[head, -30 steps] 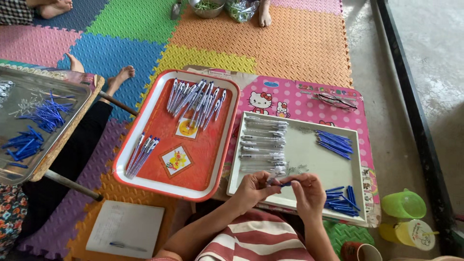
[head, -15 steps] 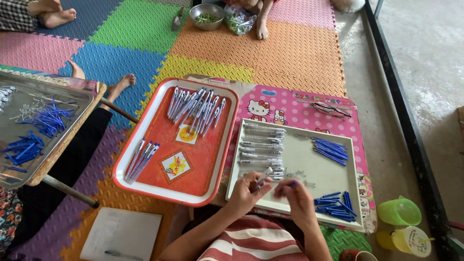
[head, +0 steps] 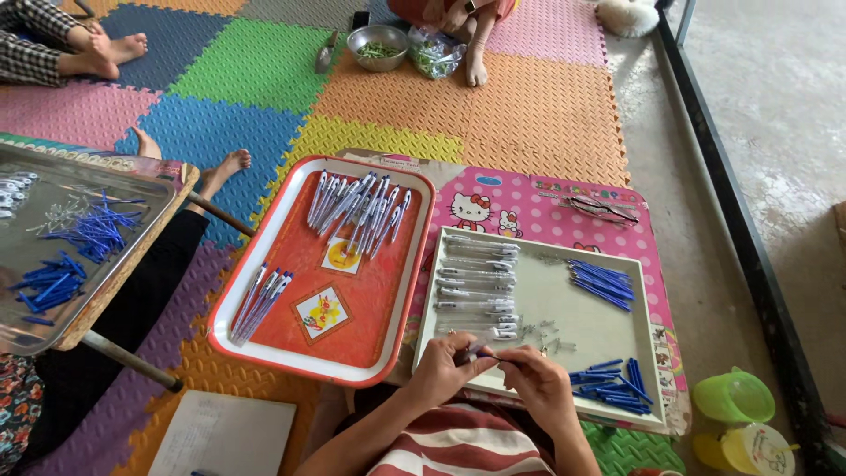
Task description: The person assembles ballpoint pens by hand, inserting ink cartridges and springs into pen barrels and attaching blue plastic caps while seated at a low table.
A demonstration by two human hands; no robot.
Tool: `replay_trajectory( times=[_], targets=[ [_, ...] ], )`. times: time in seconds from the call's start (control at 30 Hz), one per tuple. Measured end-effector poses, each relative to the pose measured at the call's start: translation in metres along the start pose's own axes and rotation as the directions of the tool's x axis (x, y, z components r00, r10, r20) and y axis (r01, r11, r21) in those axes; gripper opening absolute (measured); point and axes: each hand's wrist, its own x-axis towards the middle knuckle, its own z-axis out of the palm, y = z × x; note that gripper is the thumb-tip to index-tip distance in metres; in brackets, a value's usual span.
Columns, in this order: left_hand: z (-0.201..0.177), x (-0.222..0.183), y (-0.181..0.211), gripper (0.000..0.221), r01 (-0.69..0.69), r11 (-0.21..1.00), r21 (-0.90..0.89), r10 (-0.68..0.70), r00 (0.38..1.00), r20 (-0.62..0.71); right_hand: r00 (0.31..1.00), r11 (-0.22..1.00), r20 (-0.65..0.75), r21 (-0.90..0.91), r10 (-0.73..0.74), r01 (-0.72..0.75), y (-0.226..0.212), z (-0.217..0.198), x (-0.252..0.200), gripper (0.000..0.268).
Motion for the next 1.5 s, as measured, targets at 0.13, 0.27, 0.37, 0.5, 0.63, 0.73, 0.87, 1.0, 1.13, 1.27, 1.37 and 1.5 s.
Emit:
replay_trajectory(
  times=[0.13,0.27,0.37,0.5,0.63,0.73,0.87,1.0,1.13,1.27,1.37,1.5],
  targets=[
    [-0.002,-0.006,-0.009,0.014,-0.028,1.0,0.011,0.029,0.998,-0.054,0.997,0.973,-0.072,0.233,0.016,0.001,0.004,0.011,-0.008,0.021],
    [-0.007,-0.008,0.004,0.016,-0.076,0.995,-0.071,0.076,0.997,0.002,0.996,0.996,-0.092,0.085,-0.017,0.025,0.009,0.015,-0.007,0.017],
    [-0.009,-0.012,-0.004,0.009,-0.095,0.994,0.059,0.098,0.994,-0.044,0.994,0.999,-0.107,0.028,-0.019,0.022,0.009,0.015,-0.009,0.016],
    [-0.016,-0.012,-0.003,0.011,-0.12,0.99,0.08,0.122,0.992,-0.03,0.998,1.0,-0.066,0.011,0.02,-0.019,0.006,0.015,-0.005,0.017],
    [-0.03,-0.011,-0.015,0.018,-0.058,0.979,0.195,0.074,0.995,-0.074,0.992,0.98,0.045,0.156,0.12,-0.125,-0.009,0.014,0.011,0.042],
    [-0.039,-0.009,-0.04,0.019,0.043,0.999,0.011,-0.039,0.973,-0.229,0.995,0.98,0.09,0.192,0.035,-0.052,-0.026,0.015,0.024,0.031],
    [-0.05,-0.011,-0.024,0.009,0.08,0.997,0.021,-0.071,0.957,-0.281,0.995,0.946,0.089,0.314,0.052,-0.077,-0.039,0.019,0.033,0.045],
    [-0.051,-0.014,-0.015,0.007,0.096,0.995,-0.018,-0.097,0.946,-0.311,0.976,0.931,0.14,0.348,-0.166,0.109,-0.126,0.013,0.051,0.043],
    [-0.048,-0.01,-0.01,0.007,0.017,1.0,0.012,-0.012,0.951,-0.309,0.875,0.918,0.282,0.166,-0.394,0.359,-0.165,-0.015,0.057,0.04],
    [-0.043,-0.012,-0.007,0.009,0.017,0.996,-0.092,-0.043,0.955,-0.293,0.872,0.912,0.278,0.201,-0.402,0.356,-0.168,-0.014,0.053,0.035],
    [-0.039,-0.015,0.005,0.012,0.013,0.949,-0.314,-0.089,0.969,-0.232,0.934,0.955,0.199,0.074,-0.298,0.289,-0.132,-0.011,0.051,0.034],
    [-0.028,-0.01,0.036,0.016,-0.029,0.943,-0.332,-0.023,0.988,-0.151,0.996,0.935,0.031,0.347,-0.083,0.067,-0.051,0.002,0.032,0.042]
  ],
)
